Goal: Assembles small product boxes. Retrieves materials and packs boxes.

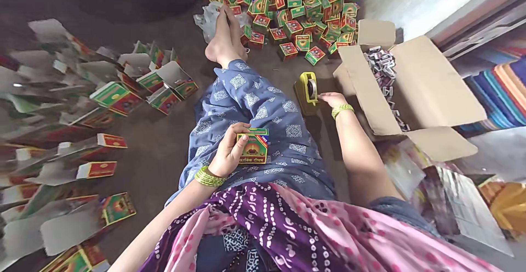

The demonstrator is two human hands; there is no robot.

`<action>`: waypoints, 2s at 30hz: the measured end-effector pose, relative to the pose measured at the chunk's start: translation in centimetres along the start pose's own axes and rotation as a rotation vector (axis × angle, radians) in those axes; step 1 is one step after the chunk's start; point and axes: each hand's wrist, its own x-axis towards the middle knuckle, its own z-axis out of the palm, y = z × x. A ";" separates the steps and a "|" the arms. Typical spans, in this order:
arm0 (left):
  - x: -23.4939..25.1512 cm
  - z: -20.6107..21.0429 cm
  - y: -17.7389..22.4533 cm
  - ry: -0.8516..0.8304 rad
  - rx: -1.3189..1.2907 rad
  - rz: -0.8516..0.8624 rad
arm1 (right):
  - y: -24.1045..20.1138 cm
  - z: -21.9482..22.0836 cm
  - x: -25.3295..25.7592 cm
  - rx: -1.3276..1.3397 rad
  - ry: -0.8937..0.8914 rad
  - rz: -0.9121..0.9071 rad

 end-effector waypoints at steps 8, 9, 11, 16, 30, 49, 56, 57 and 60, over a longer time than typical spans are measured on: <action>-0.1 0.2 -0.2 0.002 -0.034 -0.002 | 2.7 0.4 -3.9 -0.045 0.025 0.031; -0.1 0.3 -0.2 0.001 -0.033 -0.004 | 3.0 0.7 -3.8 -0.057 0.024 0.019; -0.1 0.2 -0.1 0.002 -0.030 -0.004 | 3.2 1.1 -3.6 -0.076 0.037 -0.011; -0.3 0.1 0.4 0.035 -0.028 -0.002 | 1.9 1.4 -4.0 -0.368 0.101 -0.072; -0.1 0.2 -0.3 0.114 0.014 -0.062 | -8.1 5.5 -19.3 0.501 -0.455 -0.488; -0.4 0.5 0.7 0.122 -0.097 -0.065 | -8.8 13.0 -23.7 0.460 -0.462 -0.318; -0.7 -0.9 2.7 0.010 -0.034 -0.101 | -8.5 12.9 -23.6 0.394 -0.522 -0.497; -0.6 -1.2 2.7 0.020 -0.096 -0.103 | -8.0 12.8 -23.6 0.323 -0.582 -0.579; -0.2 -2.8 2.8 0.323 -0.145 -0.220 | -7.1 13.0 -23.4 0.090 -0.601 -0.886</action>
